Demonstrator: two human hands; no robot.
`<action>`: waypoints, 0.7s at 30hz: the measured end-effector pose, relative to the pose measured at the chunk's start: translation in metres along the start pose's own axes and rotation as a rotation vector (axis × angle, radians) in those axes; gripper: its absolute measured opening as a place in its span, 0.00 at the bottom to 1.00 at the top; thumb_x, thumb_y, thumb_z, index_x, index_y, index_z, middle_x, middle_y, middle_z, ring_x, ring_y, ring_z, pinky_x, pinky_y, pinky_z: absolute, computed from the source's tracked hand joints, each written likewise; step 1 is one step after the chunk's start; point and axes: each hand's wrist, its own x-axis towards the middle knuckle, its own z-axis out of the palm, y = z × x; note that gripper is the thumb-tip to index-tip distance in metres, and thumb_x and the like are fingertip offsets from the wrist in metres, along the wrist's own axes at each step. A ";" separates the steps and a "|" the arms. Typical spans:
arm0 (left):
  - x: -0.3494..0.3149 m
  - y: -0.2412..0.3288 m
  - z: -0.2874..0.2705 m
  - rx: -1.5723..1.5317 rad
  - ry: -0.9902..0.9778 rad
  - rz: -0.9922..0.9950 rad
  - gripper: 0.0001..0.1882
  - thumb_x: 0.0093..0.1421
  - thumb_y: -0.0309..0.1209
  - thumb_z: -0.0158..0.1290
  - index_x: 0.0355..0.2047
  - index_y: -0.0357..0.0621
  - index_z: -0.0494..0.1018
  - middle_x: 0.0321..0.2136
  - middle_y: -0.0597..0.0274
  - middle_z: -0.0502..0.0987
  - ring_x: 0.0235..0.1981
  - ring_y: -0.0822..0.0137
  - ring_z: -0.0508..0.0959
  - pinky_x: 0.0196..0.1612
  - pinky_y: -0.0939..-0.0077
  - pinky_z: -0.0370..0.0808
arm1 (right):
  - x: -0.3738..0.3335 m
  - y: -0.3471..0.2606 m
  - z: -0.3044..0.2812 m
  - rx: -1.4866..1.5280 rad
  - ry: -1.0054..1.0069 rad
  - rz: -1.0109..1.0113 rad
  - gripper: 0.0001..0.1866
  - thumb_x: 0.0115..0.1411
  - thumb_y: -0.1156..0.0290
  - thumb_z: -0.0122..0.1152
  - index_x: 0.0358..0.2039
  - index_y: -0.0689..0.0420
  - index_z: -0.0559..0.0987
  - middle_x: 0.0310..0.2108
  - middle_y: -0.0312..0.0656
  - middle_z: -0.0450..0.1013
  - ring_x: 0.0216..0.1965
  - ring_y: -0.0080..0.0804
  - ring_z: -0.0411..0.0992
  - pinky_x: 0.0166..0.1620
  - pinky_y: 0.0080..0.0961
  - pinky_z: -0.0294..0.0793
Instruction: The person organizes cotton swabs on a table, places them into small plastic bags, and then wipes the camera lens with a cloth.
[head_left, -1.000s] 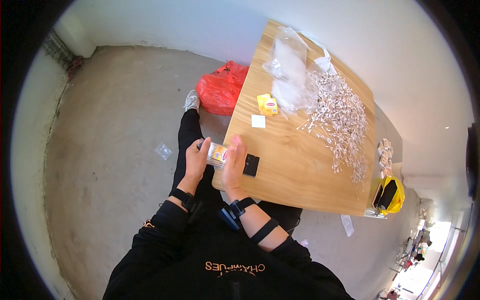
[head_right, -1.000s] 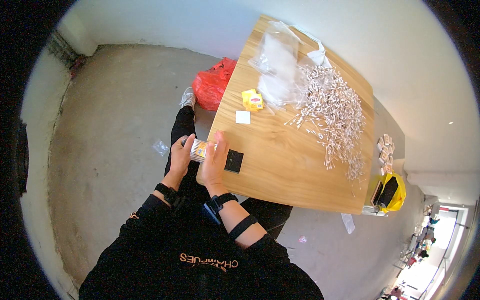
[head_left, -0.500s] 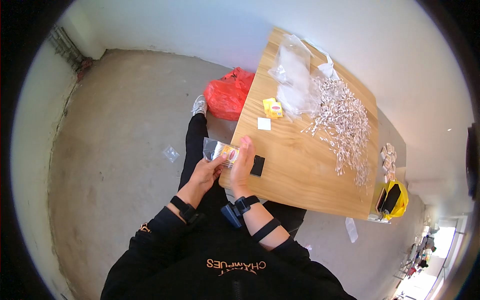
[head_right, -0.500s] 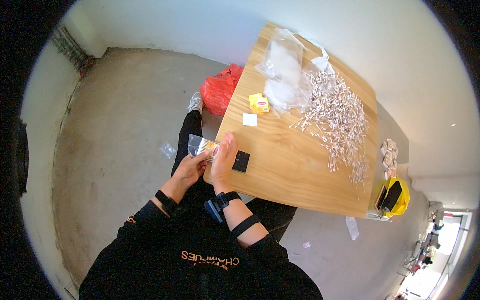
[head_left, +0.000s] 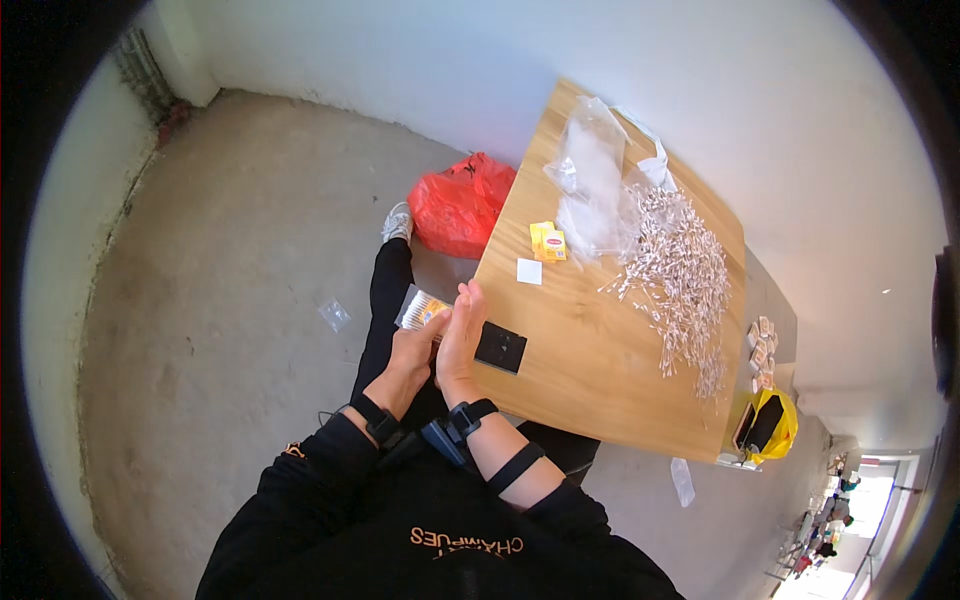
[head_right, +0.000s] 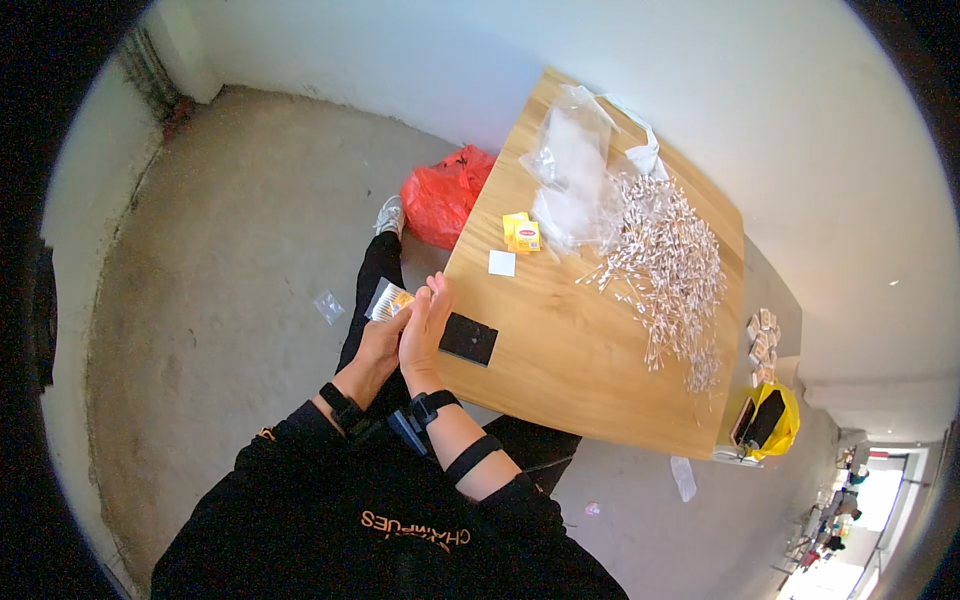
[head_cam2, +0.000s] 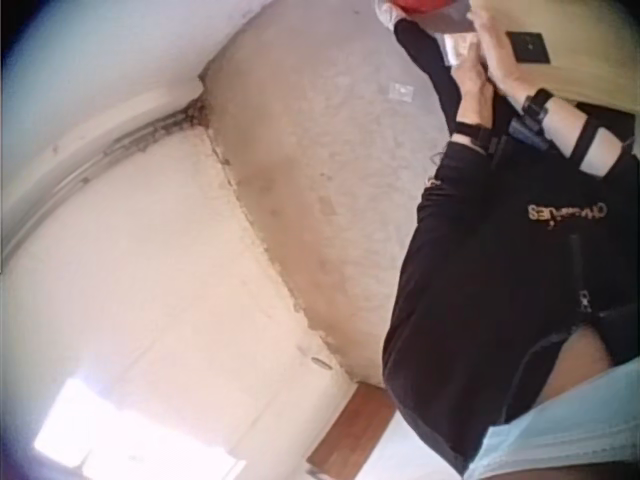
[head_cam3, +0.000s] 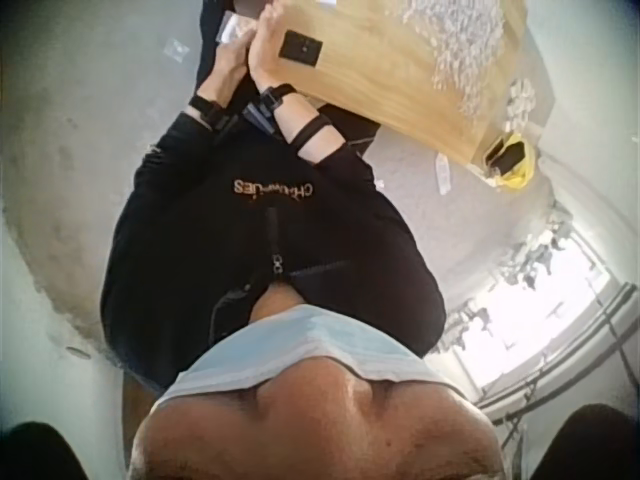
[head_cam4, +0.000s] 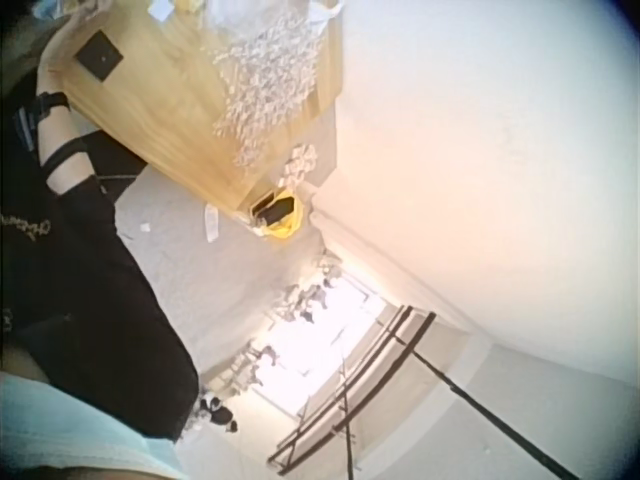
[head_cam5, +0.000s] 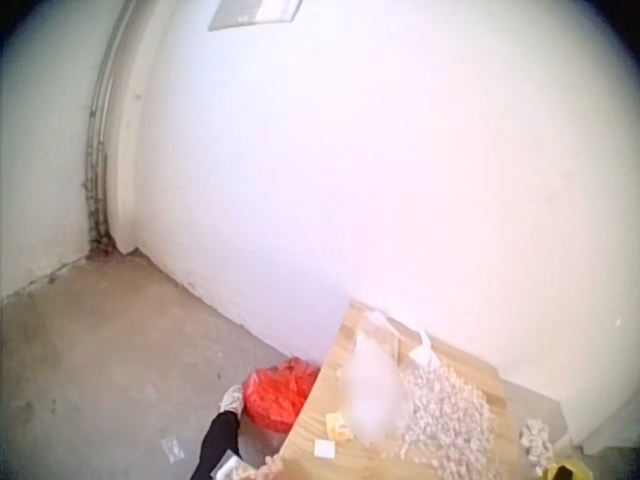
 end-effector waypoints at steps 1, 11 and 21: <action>-0.003 0.003 0.003 -0.018 -0.005 0.026 0.16 0.52 0.28 0.63 0.39 0.34 0.74 0.34 0.59 0.78 0.30 0.68 0.79 0.33 0.76 0.75 | 0.000 0.000 0.002 0.018 -0.013 -0.003 0.26 0.69 0.55 0.35 0.58 0.62 0.60 0.56 0.50 0.60 0.59 0.39 0.57 0.62 0.32 0.51; -0.057 0.088 0.016 0.124 -0.101 0.425 0.16 0.54 0.26 0.60 0.43 0.37 0.71 0.36 0.61 0.77 0.36 0.71 0.78 0.38 0.78 0.75 | -0.008 -0.084 0.035 0.407 -0.186 -0.126 0.27 0.68 0.58 0.35 0.60 0.63 0.56 0.57 0.52 0.58 0.60 0.38 0.56 0.63 0.32 0.50; -0.104 0.095 0.035 -0.116 -0.342 0.010 0.15 0.59 0.27 0.56 0.46 0.42 0.70 0.39 0.62 0.77 0.40 0.71 0.78 0.41 0.76 0.76 | 0.012 -0.113 -0.072 0.532 -0.635 0.197 0.17 0.61 0.73 0.55 0.50 0.62 0.71 0.46 0.39 0.68 0.50 0.25 0.66 0.56 0.23 0.64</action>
